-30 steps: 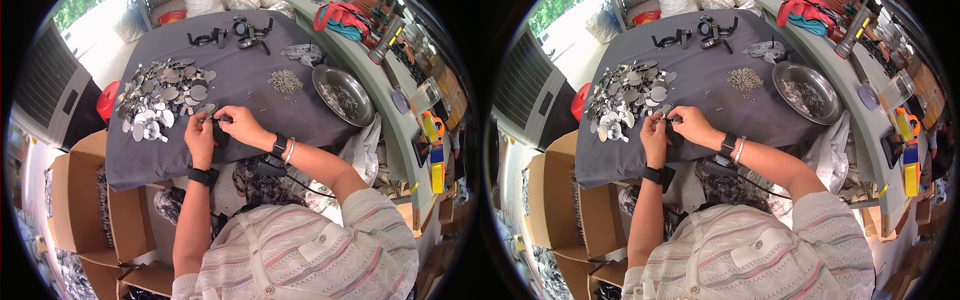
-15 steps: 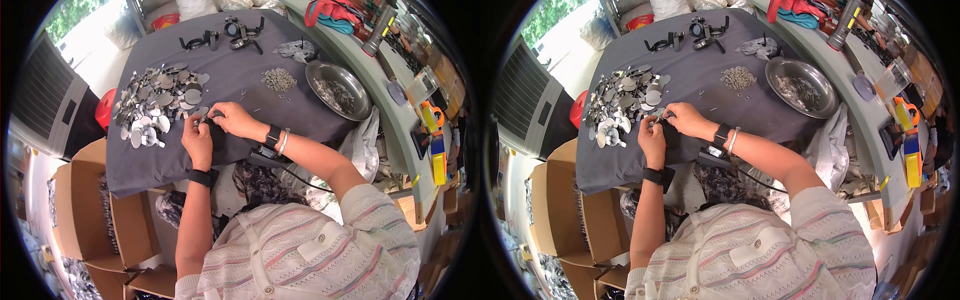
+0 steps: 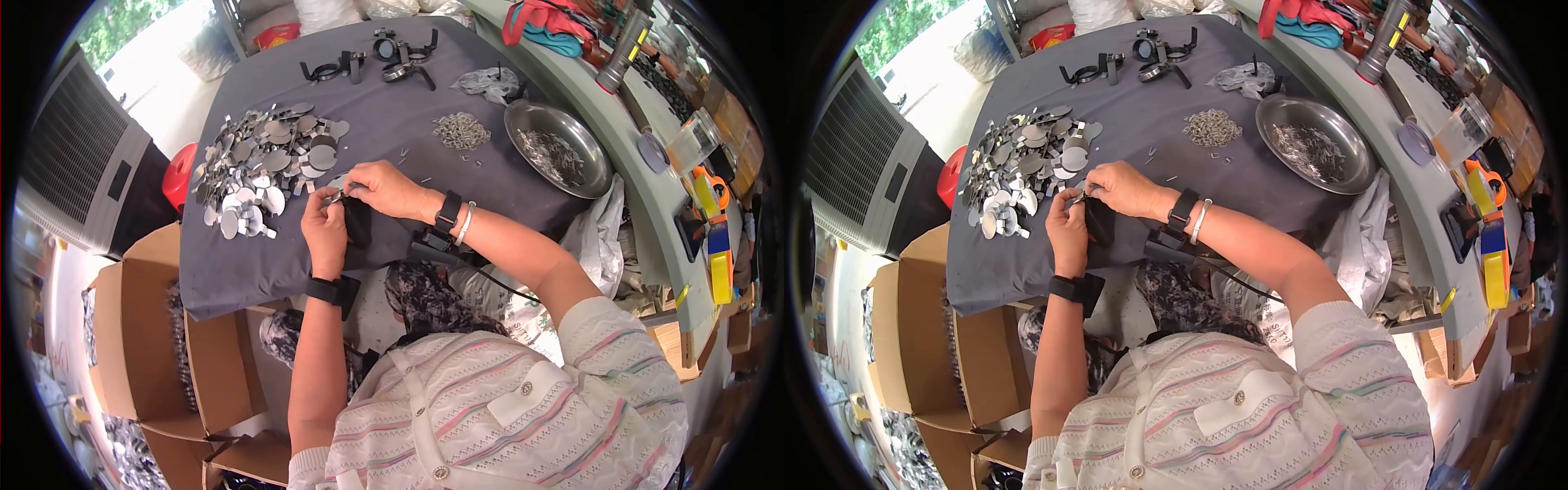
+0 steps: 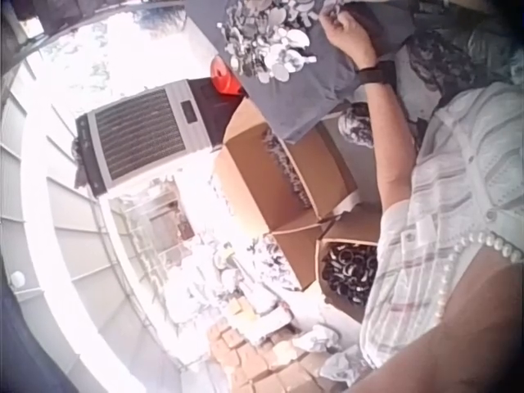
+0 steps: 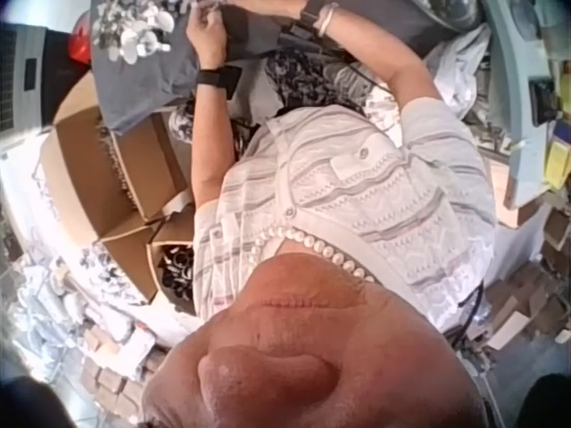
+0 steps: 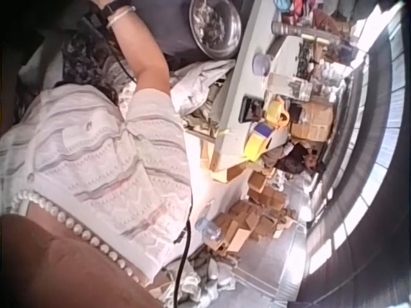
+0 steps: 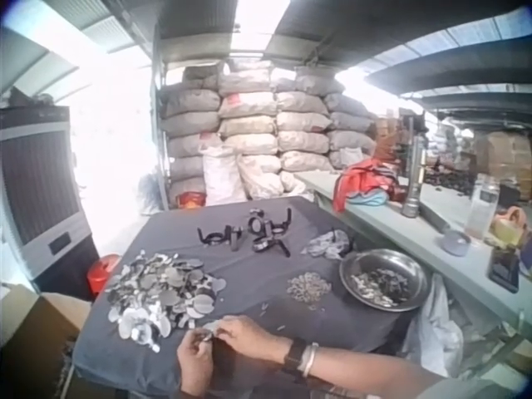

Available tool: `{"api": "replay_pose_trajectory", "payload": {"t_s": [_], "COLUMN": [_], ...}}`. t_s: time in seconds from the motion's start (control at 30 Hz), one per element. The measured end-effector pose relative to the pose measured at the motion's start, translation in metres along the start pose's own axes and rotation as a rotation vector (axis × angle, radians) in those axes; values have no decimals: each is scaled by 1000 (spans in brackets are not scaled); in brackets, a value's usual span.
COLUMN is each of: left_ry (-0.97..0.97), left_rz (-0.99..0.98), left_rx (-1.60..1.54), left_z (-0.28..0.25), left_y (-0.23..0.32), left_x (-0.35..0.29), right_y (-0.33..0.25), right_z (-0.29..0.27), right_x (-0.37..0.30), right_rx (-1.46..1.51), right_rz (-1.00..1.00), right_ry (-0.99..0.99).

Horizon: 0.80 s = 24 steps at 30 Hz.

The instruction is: The recorder is assembling small metal components and placing them into boxes in a manufacturing environment.

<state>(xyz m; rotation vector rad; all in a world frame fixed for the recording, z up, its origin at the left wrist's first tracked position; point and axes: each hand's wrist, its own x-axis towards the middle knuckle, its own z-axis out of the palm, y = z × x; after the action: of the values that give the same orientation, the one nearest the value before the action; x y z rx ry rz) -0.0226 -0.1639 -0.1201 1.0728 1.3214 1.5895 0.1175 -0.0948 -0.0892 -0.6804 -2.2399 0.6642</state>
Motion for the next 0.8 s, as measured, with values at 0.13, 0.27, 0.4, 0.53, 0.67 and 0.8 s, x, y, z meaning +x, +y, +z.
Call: {"api": "replay_pose_trajectory", "payload": {"t_s": [0.13,0.27,0.4,0.53,0.67,0.8], "left_ry": [30,72,77,78,15,7], "left_rz": [23,70,58,32,56,101], "left_rx": [-14,-3,-29,-29,-35,-38], "left_z": [4,2,3,2,-8,-10], "left_y": [1,-4,-4,-2,-12,-13], "left_x": [0,2,1,0,4,4], "right_y": [-3,-7,-9,-12,-18,-20], "right_z": [-1,3,1,11,8,14], "right_x": [3,5,4,2,3,3], "right_rx": [-10,184,585,174,169,204], "right_rz": [-46,113,468,147,168,182], "right_ry": [41,65,-4,152,116,125]}}
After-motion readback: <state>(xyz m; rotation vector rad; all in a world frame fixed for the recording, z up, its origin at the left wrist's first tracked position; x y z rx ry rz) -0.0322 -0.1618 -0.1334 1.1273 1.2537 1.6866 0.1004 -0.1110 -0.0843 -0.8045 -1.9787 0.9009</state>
